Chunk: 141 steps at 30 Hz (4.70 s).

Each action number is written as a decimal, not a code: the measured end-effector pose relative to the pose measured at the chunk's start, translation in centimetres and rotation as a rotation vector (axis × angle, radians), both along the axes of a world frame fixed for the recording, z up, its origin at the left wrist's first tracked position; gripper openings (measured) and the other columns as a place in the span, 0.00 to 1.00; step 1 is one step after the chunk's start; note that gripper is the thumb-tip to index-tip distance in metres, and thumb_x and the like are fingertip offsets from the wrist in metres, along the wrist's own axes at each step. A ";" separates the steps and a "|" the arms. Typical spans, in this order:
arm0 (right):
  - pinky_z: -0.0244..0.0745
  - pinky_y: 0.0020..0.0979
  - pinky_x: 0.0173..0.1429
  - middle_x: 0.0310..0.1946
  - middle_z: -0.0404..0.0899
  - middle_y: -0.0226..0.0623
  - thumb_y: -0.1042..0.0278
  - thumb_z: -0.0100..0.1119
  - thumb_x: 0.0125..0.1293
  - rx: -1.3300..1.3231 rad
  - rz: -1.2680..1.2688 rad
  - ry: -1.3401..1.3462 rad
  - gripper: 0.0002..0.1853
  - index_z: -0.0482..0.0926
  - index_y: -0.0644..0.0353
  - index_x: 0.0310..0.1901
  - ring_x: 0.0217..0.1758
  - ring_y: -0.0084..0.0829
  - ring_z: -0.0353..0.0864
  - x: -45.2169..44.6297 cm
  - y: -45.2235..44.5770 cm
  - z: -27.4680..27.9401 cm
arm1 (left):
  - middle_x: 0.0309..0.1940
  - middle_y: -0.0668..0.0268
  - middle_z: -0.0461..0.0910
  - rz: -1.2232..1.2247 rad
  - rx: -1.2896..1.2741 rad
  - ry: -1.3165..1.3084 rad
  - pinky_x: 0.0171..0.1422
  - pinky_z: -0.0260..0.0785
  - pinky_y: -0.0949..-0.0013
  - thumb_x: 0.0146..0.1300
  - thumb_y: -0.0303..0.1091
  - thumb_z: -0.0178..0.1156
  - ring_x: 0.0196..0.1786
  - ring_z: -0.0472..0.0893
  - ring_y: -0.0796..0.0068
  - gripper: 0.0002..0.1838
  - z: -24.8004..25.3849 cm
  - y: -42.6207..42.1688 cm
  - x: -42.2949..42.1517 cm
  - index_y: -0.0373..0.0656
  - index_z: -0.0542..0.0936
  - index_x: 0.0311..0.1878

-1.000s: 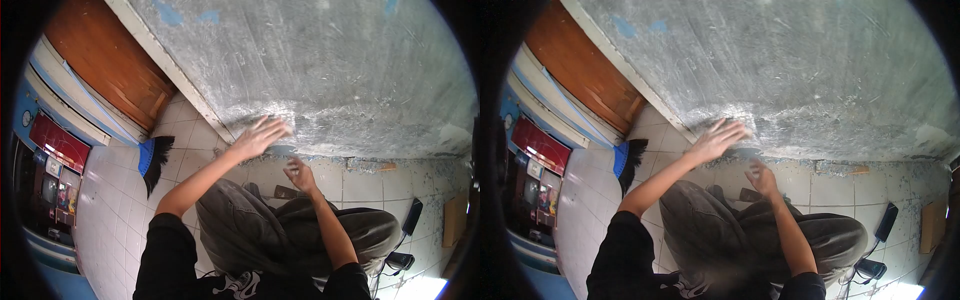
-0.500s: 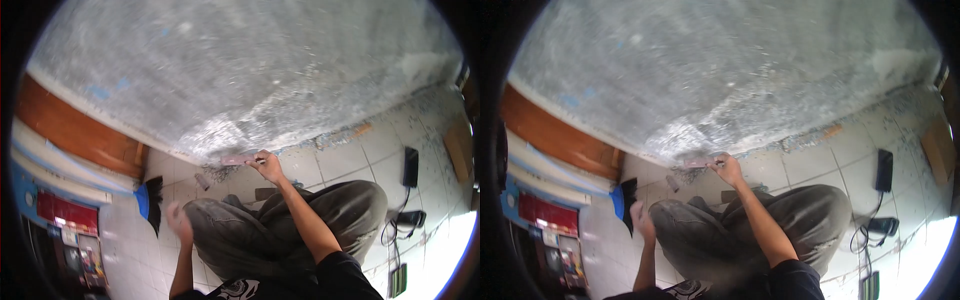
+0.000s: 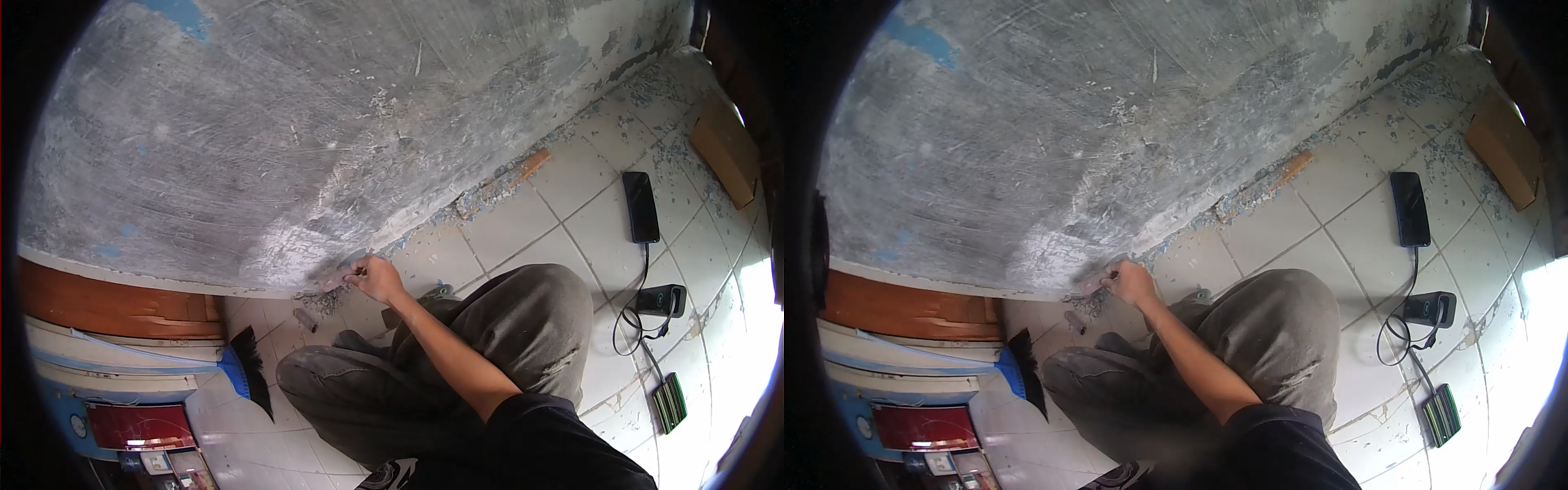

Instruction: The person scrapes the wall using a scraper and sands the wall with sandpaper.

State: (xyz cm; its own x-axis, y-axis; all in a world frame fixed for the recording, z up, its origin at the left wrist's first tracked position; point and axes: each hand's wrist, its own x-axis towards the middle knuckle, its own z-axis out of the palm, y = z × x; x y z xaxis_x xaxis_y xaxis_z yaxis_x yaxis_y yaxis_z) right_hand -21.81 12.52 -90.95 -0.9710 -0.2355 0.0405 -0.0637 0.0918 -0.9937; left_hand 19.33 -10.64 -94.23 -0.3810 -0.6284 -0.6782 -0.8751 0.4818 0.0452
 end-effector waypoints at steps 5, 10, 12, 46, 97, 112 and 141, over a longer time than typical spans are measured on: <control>0.73 0.38 0.40 0.35 0.78 0.43 0.60 0.66 0.50 0.011 0.018 -0.003 0.12 0.81 0.56 0.34 0.36 0.42 0.79 0.1 -0.2 -0.2 | 0.45 0.48 0.73 0.013 0.009 -0.006 0.54 0.64 0.57 0.62 0.36 0.47 0.48 0.74 0.54 0.17 0.3 0.0 -0.6 0.37 0.71 0.51; 0.73 0.39 0.43 0.36 0.78 0.43 0.61 0.65 0.51 0.043 0.090 -0.010 0.13 0.81 0.57 0.36 0.41 0.44 0.79 -0.1 0.2 0.3 | 0.43 0.50 0.74 0.022 0.010 -0.019 0.52 0.65 0.57 0.62 0.36 0.47 0.45 0.75 0.55 0.16 0.7 0.1 -0.6 0.38 0.72 0.48; 0.73 0.39 0.44 0.36 0.79 0.42 0.61 0.65 0.51 0.070 0.102 -0.009 0.12 0.81 0.55 0.36 0.41 0.43 0.79 -0.1 0.3 0.3 | 0.42 0.50 0.75 0.024 0.013 -0.024 0.51 0.66 0.57 0.62 0.36 0.47 0.44 0.75 0.55 0.15 0.6 0.2 -0.5 0.38 0.73 0.47; 0.73 0.23 0.36 0.25 0.78 0.29 0.69 0.60 0.60 -0.322 0.295 -0.263 0.07 0.78 0.65 0.31 0.29 0.21 0.77 1.0 1.0 4.5 | 0.25 0.54 0.78 -0.230 -0.555 0.627 0.35 0.68 0.54 0.62 0.43 0.50 0.30 0.77 0.50 0.14 18.7 -0.8 -15.3 0.42 0.77 0.34; 0.70 0.26 0.43 0.36 0.77 0.32 0.58 0.55 0.62 -0.093 0.183 -0.614 0.14 0.75 0.58 0.44 0.39 0.25 0.77 -3.5 1.4 1.2 | 0.13 0.67 0.73 -0.251 0.515 1.488 0.18 0.57 0.71 0.65 0.38 0.51 0.11 0.65 0.78 0.15 10.4 6.5 -44.3 0.39 0.81 0.31; 0.71 0.27 0.42 0.30 0.76 0.33 0.58 0.56 0.60 -0.201 -0.056 -0.577 0.15 0.76 0.61 0.41 0.35 0.26 0.76 -2.8 1.1 2.0 | 0.12 0.59 0.75 -0.642 -0.232 1.141 0.20 0.68 0.63 0.63 0.36 0.51 0.16 0.77 0.63 0.10 11.3 8.8 -44.0 0.41 0.78 0.37; 0.75 0.28 0.32 0.25 0.81 0.38 0.66 0.59 0.56 -0.001 0.105 -0.182 0.09 0.80 0.62 0.34 0.28 0.25 0.81 -4.2 0.3 -1.6 | 0.21 0.50 0.77 -0.820 -0.363 0.951 0.34 0.69 0.52 0.67 0.49 0.42 0.29 0.78 0.47 0.22 8.3 8.5 -44.7 0.42 0.79 0.40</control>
